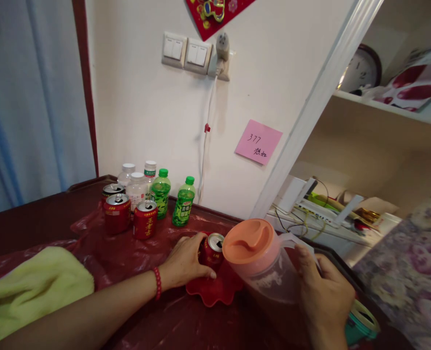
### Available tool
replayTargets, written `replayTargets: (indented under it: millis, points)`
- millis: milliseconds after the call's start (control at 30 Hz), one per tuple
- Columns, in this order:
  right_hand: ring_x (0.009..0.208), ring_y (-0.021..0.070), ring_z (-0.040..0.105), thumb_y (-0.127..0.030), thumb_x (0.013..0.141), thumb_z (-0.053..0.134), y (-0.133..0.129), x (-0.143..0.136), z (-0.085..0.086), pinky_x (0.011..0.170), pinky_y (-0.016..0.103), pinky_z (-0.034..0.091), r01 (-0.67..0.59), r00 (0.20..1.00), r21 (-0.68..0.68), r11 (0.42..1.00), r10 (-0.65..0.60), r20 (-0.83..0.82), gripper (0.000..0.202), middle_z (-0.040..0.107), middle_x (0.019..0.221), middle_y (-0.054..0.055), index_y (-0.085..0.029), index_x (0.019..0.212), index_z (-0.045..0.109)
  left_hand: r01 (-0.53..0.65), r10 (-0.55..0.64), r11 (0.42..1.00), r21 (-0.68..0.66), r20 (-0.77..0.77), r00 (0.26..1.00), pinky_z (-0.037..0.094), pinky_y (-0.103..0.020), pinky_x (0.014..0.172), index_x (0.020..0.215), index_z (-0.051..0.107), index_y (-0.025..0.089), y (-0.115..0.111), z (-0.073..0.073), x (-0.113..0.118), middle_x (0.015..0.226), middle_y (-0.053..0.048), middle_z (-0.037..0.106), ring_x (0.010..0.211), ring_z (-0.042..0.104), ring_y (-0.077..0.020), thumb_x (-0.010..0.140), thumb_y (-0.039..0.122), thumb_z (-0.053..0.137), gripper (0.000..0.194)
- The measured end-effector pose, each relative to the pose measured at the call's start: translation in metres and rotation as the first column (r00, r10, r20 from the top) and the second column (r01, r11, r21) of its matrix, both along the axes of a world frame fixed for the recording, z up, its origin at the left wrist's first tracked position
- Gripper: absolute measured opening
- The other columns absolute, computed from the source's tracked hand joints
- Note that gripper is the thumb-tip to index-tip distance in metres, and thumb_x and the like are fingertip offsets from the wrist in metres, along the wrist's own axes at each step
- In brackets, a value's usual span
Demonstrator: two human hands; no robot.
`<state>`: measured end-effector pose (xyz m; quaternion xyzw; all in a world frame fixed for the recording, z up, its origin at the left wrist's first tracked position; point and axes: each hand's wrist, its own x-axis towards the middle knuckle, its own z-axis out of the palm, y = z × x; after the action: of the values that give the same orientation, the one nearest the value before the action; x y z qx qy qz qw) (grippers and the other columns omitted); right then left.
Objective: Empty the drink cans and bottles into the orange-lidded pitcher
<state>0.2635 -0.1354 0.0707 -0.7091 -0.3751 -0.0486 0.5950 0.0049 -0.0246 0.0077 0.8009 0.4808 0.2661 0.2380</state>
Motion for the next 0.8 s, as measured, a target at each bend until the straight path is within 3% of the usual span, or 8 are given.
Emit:
replayTargets:
  millis: [600,800]
  points:
    - [0.065,0.0169,0.042,-0.077,0.084,0.066,-0.0001,-0.0077,0.0034,0.059,0.03,0.031,-0.004,0.999,-0.021,1.0,0.002,-0.051,0.058,0.048,0.06,-0.002,-0.022,0.066,0.061,-0.003,0.003,1.0,-0.023,-0.005,1.0,0.055,-0.048,0.098,0.124,0.068,0.024,-0.0017,0.0024,0.0001,0.12,-0.009,0.079,0.115,0.07,-0.041,0.057,0.058,0.102,0.083]
    - [0.067,0.0177,0.044,-0.078,0.083,0.067,0.0016,-0.0005,-0.0001,0.06,0.03,0.033,0.0,0.998,-0.01,1.0,-0.001,-0.058,0.059,0.054,0.063,-0.001,-0.021,0.072,0.066,0.001,-0.001,1.0,-0.023,-0.003,1.0,0.055,-0.049,0.097,0.124,0.068,0.022,-0.0024,0.0028,0.0001,0.119,-0.009,0.079,0.113,0.071,-0.0411,0.057,0.058,0.103,0.084]
